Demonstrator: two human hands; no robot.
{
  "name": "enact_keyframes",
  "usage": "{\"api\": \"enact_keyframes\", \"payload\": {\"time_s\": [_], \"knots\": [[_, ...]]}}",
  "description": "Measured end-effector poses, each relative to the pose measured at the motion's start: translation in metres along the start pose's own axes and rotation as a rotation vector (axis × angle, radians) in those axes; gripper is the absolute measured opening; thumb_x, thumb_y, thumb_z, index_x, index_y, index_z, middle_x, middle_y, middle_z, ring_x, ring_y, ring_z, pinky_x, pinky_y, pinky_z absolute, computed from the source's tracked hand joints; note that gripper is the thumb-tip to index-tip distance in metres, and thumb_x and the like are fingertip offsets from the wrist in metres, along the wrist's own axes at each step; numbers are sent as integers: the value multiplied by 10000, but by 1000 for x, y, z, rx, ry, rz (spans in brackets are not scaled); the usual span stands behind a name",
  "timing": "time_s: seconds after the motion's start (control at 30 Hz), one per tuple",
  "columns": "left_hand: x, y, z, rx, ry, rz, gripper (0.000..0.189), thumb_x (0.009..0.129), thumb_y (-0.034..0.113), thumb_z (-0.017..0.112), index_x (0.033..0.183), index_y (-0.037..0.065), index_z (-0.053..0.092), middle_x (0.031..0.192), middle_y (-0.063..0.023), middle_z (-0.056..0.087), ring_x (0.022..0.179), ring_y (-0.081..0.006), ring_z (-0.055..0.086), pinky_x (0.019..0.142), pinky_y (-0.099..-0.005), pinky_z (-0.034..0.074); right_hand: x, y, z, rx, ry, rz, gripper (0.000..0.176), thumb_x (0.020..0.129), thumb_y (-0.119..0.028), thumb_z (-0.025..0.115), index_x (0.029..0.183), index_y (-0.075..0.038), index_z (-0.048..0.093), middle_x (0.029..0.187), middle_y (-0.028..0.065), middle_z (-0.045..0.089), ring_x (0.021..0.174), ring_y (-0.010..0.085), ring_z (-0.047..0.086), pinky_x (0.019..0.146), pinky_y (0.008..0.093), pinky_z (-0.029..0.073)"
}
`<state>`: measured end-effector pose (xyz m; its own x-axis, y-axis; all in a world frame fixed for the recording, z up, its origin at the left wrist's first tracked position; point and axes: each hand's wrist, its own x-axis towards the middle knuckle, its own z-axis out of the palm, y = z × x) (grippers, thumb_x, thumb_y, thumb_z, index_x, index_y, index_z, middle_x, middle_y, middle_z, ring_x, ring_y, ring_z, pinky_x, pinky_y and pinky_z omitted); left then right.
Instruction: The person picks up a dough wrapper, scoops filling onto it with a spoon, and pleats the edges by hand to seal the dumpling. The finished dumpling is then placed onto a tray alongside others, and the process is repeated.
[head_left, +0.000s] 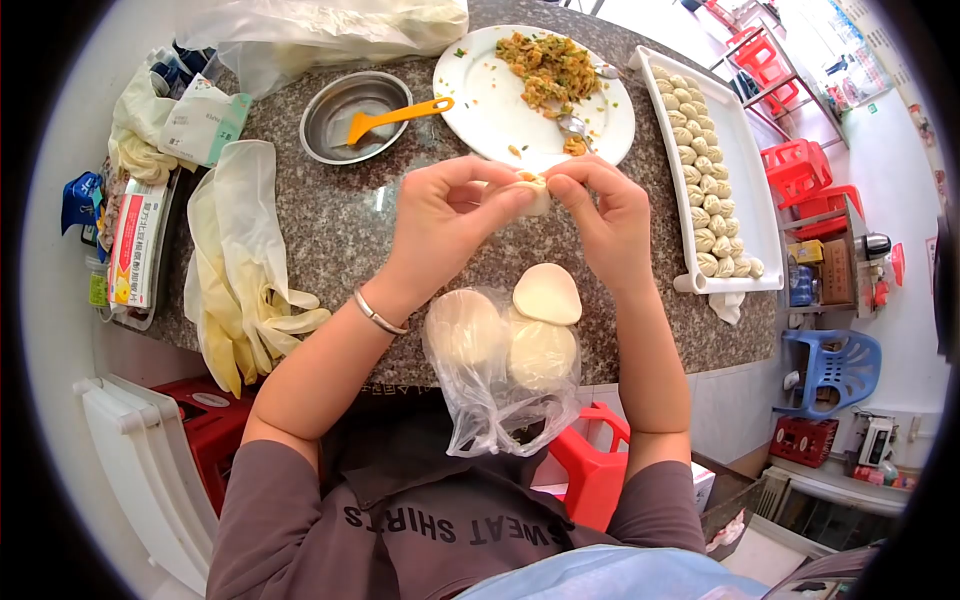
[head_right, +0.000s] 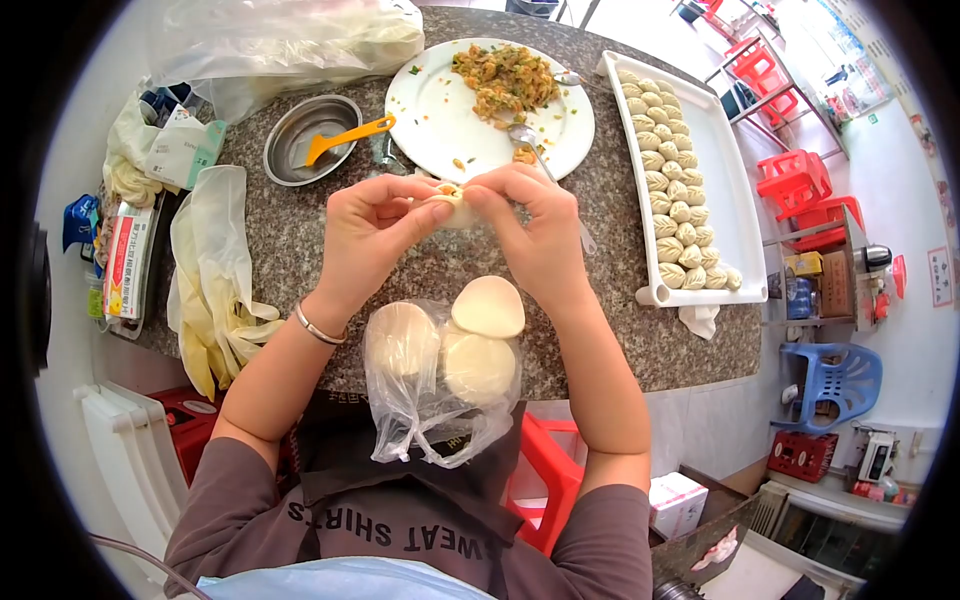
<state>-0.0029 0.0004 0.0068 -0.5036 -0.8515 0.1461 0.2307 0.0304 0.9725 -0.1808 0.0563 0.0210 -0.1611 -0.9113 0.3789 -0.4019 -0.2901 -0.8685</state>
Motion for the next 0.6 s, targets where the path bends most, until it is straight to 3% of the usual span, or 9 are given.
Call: {"api": "enact_keyframes", "payload": {"time_s": [0.07, 0.17, 0.27, 0.37, 0.43, 0.6], "knots": [[0, 2, -1, 94, 39, -71, 138, 860, -14, 686, 996, -38, 682, 1055, -139, 688, 898, -132, 667, 795, -231, 553, 0, -1, 1, -2, -16, -14, 82, 831, -68, 688, 863, 6, 675, 827, 83, 662, 790, 164, 606, 742, 275, 467], [2, 1, 1, 36, -2, 13, 155, 864, -9, 684, 1015, -42, 675, 1056, -147, 685, 907, -130, 663, 796, -230, 552, 0, -1, 0, -51, -1, -67, 86, 834, -69, 685, 865, 11, 673, 820, 75, 658, 779, 158, 602, 735, 272, 465], [3, -5, 0, -86, -11, 47, 146, 865, -7, 683, 1007, -42, 681, 1059, -148, 684, 920, -133, 662, 799, -235, 553, 1, -1, -4, 39, 49, 56, 84, 833, -63, 682, 854, 16, 665, 812, 66, 653, 768, 157, 600, 731, 272, 465], [3, -7, -1, -87, -65, 105, 124, 866, -6, 682, 985, -41, 689, 1061, -146, 685, 928, -135, 660, 805, -243, 554, 2, 0, -9, 178, -64, 225, 80, 834, -59, 677, 842, 17, 655, 808, 60, 648, 776, 155, 597, 734, 276, 461], [3, -6, -1, -75, -78, 119, 111, 864, -9, 683, 969, -40, 697, 1061, -138, 687, 920, -132, 659, 797, -241, 552, 2, 1, -5, 43, -54, 50, 80, 837, -65, 675, 834, 12, 651, 810, 64, 649, 791, 162, 599, 735, 282, 461], [1, -3, -1, -36, -18, 10, 120, 863, -4, 688, 977, -38, 674, 1055, -141, 689, 911, -123, 657, 776, -231, 547, -1, -1, 3, -47, 7, -80, 75, 835, -64, 681, 850, 7, 661, 823, 86, 647, 808, 184, 608, 738, 294, 467]]}}
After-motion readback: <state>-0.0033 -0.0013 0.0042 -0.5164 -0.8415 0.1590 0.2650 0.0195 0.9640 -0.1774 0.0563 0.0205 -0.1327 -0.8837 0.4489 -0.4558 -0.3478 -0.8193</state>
